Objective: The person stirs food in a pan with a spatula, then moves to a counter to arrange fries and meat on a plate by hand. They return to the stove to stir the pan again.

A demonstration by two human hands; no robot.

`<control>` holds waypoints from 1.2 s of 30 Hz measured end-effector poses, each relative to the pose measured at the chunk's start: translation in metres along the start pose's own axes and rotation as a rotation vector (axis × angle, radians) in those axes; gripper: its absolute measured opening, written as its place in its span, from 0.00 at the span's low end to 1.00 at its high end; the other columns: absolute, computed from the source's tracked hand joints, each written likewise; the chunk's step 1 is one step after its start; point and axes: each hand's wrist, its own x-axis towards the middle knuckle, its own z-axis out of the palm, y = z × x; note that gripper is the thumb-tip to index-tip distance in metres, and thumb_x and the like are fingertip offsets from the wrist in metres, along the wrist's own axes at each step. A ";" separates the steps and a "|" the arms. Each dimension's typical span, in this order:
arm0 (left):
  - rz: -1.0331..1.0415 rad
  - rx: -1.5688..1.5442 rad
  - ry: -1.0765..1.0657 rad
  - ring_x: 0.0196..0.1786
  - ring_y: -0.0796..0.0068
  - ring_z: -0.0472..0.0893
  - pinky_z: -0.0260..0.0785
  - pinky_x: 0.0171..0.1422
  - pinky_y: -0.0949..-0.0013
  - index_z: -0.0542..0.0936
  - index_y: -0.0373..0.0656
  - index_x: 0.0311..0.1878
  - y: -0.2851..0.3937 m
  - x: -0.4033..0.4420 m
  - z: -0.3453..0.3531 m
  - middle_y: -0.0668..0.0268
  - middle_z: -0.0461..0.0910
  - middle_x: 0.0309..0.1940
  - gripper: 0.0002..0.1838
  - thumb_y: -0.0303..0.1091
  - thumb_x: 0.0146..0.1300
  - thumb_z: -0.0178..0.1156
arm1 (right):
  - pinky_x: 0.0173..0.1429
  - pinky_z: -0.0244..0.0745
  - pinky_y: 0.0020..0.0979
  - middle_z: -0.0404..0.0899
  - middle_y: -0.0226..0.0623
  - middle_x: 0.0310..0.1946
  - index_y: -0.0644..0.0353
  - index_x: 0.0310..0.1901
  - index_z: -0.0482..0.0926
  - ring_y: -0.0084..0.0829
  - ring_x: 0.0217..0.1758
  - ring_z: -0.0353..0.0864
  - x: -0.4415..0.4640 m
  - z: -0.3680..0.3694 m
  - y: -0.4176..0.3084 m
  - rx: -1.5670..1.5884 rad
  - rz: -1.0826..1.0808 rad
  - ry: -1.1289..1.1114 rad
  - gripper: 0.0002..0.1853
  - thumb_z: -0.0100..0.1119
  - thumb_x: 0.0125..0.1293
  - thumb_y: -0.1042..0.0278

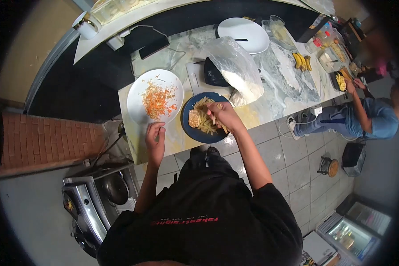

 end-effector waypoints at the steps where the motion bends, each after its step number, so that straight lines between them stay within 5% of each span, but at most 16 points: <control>1: -0.031 -0.023 0.002 0.42 0.72 0.79 0.71 0.45 0.71 0.78 0.38 0.48 -0.004 -0.003 0.004 0.62 0.78 0.42 0.07 0.25 0.69 0.54 | 0.17 0.57 0.22 0.72 0.25 0.20 0.60 0.29 0.77 0.17 0.15 0.67 -0.004 0.000 -0.008 -0.094 -0.052 0.013 0.15 0.58 0.71 0.58; 4: -0.167 -0.146 0.046 0.41 0.74 0.80 0.71 0.45 0.71 0.78 0.38 0.47 -0.008 -0.019 0.014 0.64 0.79 0.43 0.07 0.26 0.70 0.53 | 0.16 0.56 0.21 0.71 0.25 0.18 0.58 0.25 0.74 0.17 0.12 0.64 0.004 -0.003 -0.012 -0.187 -0.097 0.005 0.18 0.59 0.70 0.56; 7: -0.336 -0.313 0.100 0.40 0.76 0.80 0.71 0.44 0.73 0.78 0.38 0.47 -0.014 -0.031 0.020 0.66 0.79 0.43 0.07 0.27 0.72 0.52 | 0.12 0.54 0.19 0.72 0.29 0.23 0.55 0.30 0.71 0.18 0.13 0.64 0.042 -0.023 0.021 0.344 0.207 -0.211 0.15 0.55 0.72 0.57; 12: -0.437 -0.368 0.168 0.39 0.78 0.80 0.70 0.43 0.73 0.78 0.38 0.47 -0.006 -0.058 0.025 0.67 0.80 0.43 0.07 0.27 0.72 0.52 | 0.11 0.59 0.20 0.74 0.35 0.26 0.57 0.32 0.70 0.21 0.17 0.68 0.044 -0.035 0.042 0.446 0.198 -0.282 0.14 0.50 0.74 0.57; 14: -0.403 -0.324 0.153 0.39 0.78 0.80 0.70 0.43 0.73 0.78 0.38 0.48 -0.006 -0.061 0.028 0.67 0.80 0.43 0.07 0.27 0.72 0.52 | 0.13 0.63 0.20 0.78 0.38 0.30 0.58 0.32 0.70 0.23 0.22 0.74 0.049 -0.041 0.046 0.669 0.199 -0.490 0.13 0.50 0.73 0.61; 21: -0.037 -0.205 -0.027 0.42 0.73 0.81 0.73 0.45 0.70 0.76 0.37 0.52 0.044 -0.023 0.089 0.63 0.80 0.44 0.10 0.25 0.69 0.57 | 0.24 0.76 0.22 0.82 0.41 0.37 0.59 0.34 0.75 0.29 0.32 0.83 0.066 -0.033 0.064 0.866 0.235 -0.361 0.11 0.51 0.71 0.62; 26: 0.120 -0.068 -0.064 0.40 0.67 0.82 0.74 0.44 0.68 0.77 0.36 0.52 0.066 0.008 0.114 0.58 0.79 0.43 0.11 0.24 0.68 0.57 | 0.28 0.76 0.24 0.82 0.37 0.32 0.59 0.37 0.77 0.28 0.30 0.82 0.061 -0.024 0.063 0.842 0.181 -0.386 0.10 0.51 0.71 0.62; 28: 0.079 -0.029 -0.089 0.41 0.54 0.82 0.75 0.45 0.61 0.78 0.36 0.48 0.062 0.014 0.115 0.53 0.77 0.42 0.08 0.24 0.66 0.57 | 0.27 0.74 0.24 0.81 0.35 0.30 0.59 0.37 0.77 0.27 0.28 0.80 0.058 -0.020 0.061 0.799 0.092 -0.366 0.10 0.51 0.71 0.62; 36: 0.158 0.016 -0.159 0.42 0.50 0.81 0.73 0.48 0.57 0.79 0.36 0.45 0.051 0.012 0.124 0.52 0.81 0.40 0.07 0.24 0.65 0.56 | 0.27 0.73 0.24 0.80 0.34 0.28 0.58 0.37 0.76 0.28 0.27 0.80 0.052 -0.006 0.065 0.742 0.034 -0.212 0.09 0.51 0.71 0.63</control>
